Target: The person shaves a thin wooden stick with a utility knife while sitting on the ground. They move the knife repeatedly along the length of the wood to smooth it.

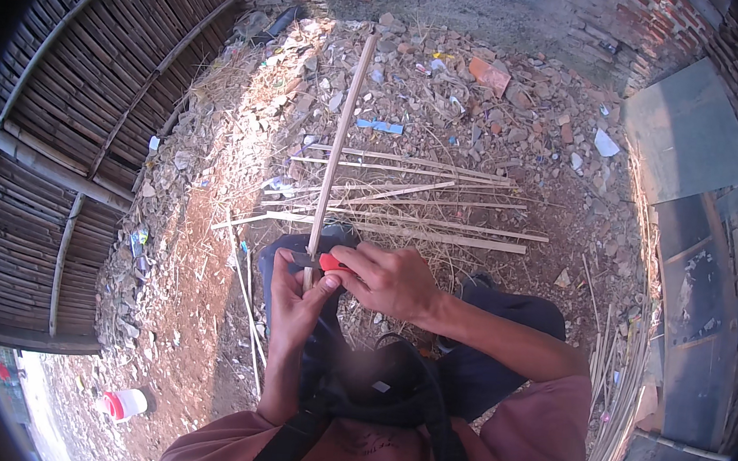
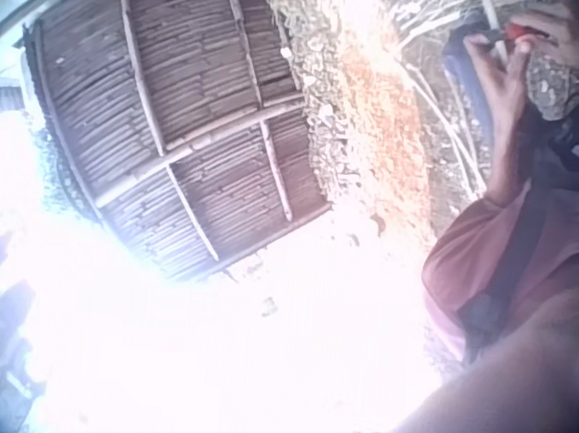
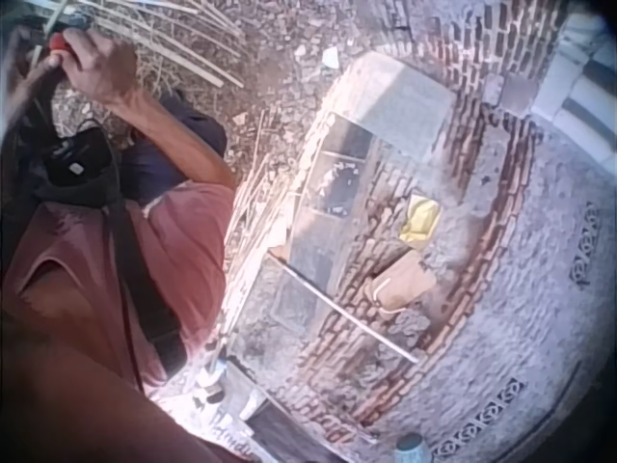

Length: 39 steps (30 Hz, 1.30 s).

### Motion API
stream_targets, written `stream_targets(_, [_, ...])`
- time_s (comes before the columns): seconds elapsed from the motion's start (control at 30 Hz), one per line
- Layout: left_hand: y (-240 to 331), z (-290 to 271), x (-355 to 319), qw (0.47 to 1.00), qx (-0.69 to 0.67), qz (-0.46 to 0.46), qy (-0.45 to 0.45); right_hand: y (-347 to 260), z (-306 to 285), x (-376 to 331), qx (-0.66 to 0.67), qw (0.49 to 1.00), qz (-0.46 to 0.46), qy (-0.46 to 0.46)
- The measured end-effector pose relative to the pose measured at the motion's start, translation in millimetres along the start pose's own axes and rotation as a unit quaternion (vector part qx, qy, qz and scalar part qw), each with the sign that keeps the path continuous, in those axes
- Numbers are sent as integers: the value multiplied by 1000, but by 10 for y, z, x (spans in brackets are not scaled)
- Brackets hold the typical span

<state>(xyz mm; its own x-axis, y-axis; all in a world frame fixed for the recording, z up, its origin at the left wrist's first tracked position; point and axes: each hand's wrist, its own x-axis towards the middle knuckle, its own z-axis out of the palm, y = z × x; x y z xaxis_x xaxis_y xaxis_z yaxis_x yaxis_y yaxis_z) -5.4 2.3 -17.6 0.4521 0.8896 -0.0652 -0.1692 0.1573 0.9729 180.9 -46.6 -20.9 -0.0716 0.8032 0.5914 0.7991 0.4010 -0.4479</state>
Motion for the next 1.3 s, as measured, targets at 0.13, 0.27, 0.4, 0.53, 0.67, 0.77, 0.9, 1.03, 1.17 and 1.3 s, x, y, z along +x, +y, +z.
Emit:
stream_targets(0.13, [-45,-50,7,999,52,-9,9,-61,-60,31,-12,1000,18,-11])
stream_targets(0.27, [-38,-38,11,997,74,-20,12,-84,-87,38,-3,999,43,-28])
stream_targets(0.4, [-38,-11,7,998,55,-27,-2,38,-12,17,13,1000,25,10])
stream_targets(0.53, [-27,-6,-17,1000,15,-8,-3,55,-51,32,25,1000,-2,-18])
stream_targets(0.67, [-42,-25,-22,1000,8,3,-12,70,-23,15,41,999,-5,-17])
stream_targets(0.77, [-66,-45,-16,999,-35,-10,-16,35,-20,15,21,1000,-2,-21])
stream_targets(0.9, [-2,-17,-23,1000,1,-8,-8,22,1,-7,9,1000,-6,-15])
stream_targets(1.03, [-2,-24,-11,999,35,-9,-7,-3,-4,-10,-2,1000,-1,-6])
stream_targets(1.17, [33,16,-11,999,36,-15,5,-19,-21,-2,-9,1000,6,-4])
stream_targets(1.3, [21,81,-5,998,48,2,31,-21,-16,11,-12,1000,20,16])
